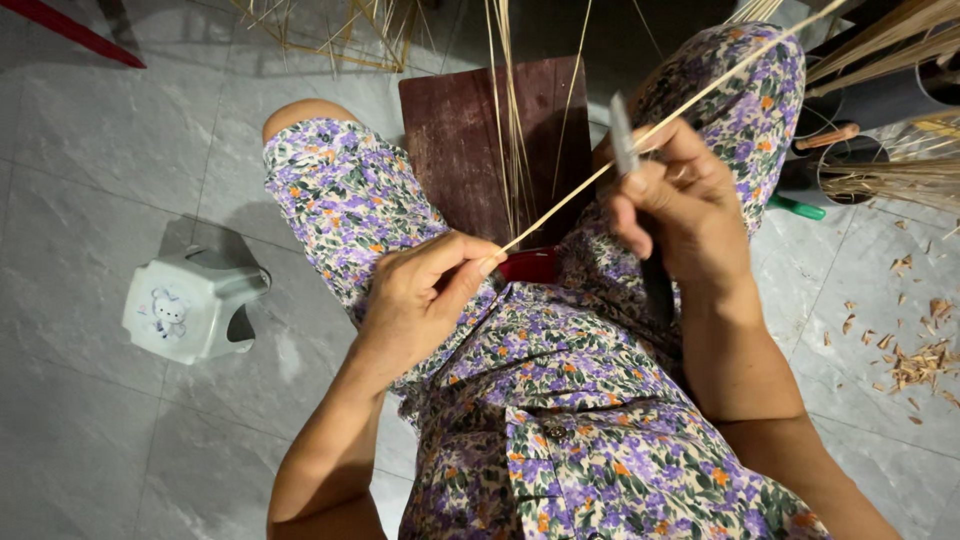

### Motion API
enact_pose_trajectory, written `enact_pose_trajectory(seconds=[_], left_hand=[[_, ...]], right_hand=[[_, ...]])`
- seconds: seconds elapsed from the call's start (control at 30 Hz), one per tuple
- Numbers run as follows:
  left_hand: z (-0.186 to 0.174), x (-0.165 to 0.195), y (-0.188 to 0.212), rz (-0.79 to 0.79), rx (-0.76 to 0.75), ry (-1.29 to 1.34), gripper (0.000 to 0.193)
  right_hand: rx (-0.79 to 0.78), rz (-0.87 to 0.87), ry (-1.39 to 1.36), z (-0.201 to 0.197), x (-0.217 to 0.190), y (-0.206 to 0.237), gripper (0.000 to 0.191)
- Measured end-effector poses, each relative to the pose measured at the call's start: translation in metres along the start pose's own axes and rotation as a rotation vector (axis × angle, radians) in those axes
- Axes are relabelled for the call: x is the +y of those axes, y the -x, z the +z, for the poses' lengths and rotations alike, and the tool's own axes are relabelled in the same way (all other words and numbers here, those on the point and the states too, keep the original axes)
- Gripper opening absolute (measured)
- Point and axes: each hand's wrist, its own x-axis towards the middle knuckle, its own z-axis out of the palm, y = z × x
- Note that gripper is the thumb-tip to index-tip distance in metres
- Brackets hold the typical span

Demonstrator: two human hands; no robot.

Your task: The person sits on the floor and uses a knife to sharpen thin wooden sticks one by one. They hold each stick against a small wooden block and scrape the blade along its length to create a pointed tip, then place the finished stick aside.

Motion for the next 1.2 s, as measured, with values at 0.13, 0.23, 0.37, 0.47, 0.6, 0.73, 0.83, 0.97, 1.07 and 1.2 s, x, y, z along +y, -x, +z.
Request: enact_pose_trajectory(seconds=[0.13,0.23,0.37,0.47,0.6,0.73,0.83,0.97,1.07,1.2], left_hand=[[-0.013,0.0,0.005,-0.114,-0.04,-0.042,0.008],[-0.014,-0.002,0.006,-0.033,-0.04,-0.043,0.007],[-0.015,-0.003,0.008,0.078,-0.034,-0.025,0.007],[-0.018,-0.003,0.009,-0.131,-0.076,-0.033,0.009],[-0.015,-0.003,0.01,-0.076,-0.08,-0.049,0.007],[-0.015,-0.005,0.01,0.01,-0.087,-0.059,0.006],[-0.018,-0.008,0.013,-0.077,-0.068,-0.017,0.007],[-0.022,-0.013,0.016,-0.176,-0.026,-0.043,0.008],[-0.016,-0.018,0.014,-0.134,0.017,-0.031,0.006],[-0.012,-0.025,0.011,-0.2,0.025,0.082,0.009]], right_hand=[[0.081,-0.038,-0.011,-0.009,-0.01,0.002,0.016],[0.098,-0.046,-0.008,-0.015,-0.012,0.004,0.017],[0.206,-0.095,-0.032,-0.031,-0.016,0.008,0.011],[0.222,-0.175,-0.05,-0.05,-0.024,0.008,0.01],[0.266,-0.217,-0.064,-0.07,-0.026,0.01,0.006],[0.351,-0.199,-0.046,-0.084,-0.019,0.011,0.005],[0.386,-0.286,0.032,-0.1,-0.019,0.008,0.008],[0.491,-0.331,0.005,-0.123,-0.032,0.015,0.009],[0.506,-0.338,-0.058,-0.135,-0.034,0.017,0.008],[0.554,-0.355,-0.155,-0.147,-0.033,0.024,0.015]])
